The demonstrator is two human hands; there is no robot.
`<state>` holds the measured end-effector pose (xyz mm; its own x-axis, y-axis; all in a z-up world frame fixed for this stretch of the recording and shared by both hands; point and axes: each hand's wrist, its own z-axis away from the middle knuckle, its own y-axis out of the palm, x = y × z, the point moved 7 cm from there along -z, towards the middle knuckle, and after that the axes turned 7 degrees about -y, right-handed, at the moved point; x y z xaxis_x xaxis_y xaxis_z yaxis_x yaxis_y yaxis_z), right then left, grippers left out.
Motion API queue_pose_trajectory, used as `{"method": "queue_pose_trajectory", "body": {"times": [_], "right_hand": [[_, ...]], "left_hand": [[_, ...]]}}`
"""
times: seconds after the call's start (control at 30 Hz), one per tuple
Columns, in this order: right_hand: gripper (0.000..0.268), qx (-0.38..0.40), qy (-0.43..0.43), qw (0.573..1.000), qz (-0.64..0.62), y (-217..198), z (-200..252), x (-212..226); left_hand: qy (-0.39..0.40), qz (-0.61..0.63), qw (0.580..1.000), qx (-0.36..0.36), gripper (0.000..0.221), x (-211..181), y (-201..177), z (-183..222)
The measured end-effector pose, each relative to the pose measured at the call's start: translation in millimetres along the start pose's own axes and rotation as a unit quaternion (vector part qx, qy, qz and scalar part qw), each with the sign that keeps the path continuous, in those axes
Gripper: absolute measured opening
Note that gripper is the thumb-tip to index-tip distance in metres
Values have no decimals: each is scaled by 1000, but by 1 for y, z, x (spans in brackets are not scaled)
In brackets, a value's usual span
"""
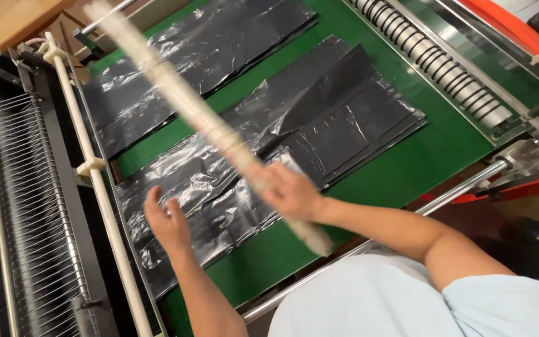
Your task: Using a padded stick to smooth and flatten black plastic bags on a conveyor belt as they come off the production line
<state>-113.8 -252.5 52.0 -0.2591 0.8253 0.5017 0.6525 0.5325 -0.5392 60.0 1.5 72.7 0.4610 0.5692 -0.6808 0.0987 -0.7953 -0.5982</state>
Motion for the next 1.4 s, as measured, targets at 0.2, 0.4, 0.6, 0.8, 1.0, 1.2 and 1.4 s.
{"method": "queue_pose_trajectory", "body": {"times": [0.2,0.4,0.6,0.8,1.0,1.2,1.4], "right_hand": [[47,82,-73,978,-179,48,-3,99],[50,98,-116,965,-213,56,-2,131],[49,88,-70,993,-32,52,-15,83],[46,127,100,967,196,-7,-17,-37],[32,78,142,919,360,-113,-8,-108],[48,70,125,918,369,-128,19,-150],[49,84,98,932,338,-120,17,-141]], "left_hand": [[10,-4,982,-189,57,14,-52,3],[-10,2,963,-270,43,4,-72,8],[123,-114,974,-154,41,12,-25,-1],[22,-252,966,46,44,18,44,13],[-33,-310,906,285,57,25,103,34],[-25,-315,869,381,65,2,137,51],[103,-267,901,325,64,-66,133,63]]}}
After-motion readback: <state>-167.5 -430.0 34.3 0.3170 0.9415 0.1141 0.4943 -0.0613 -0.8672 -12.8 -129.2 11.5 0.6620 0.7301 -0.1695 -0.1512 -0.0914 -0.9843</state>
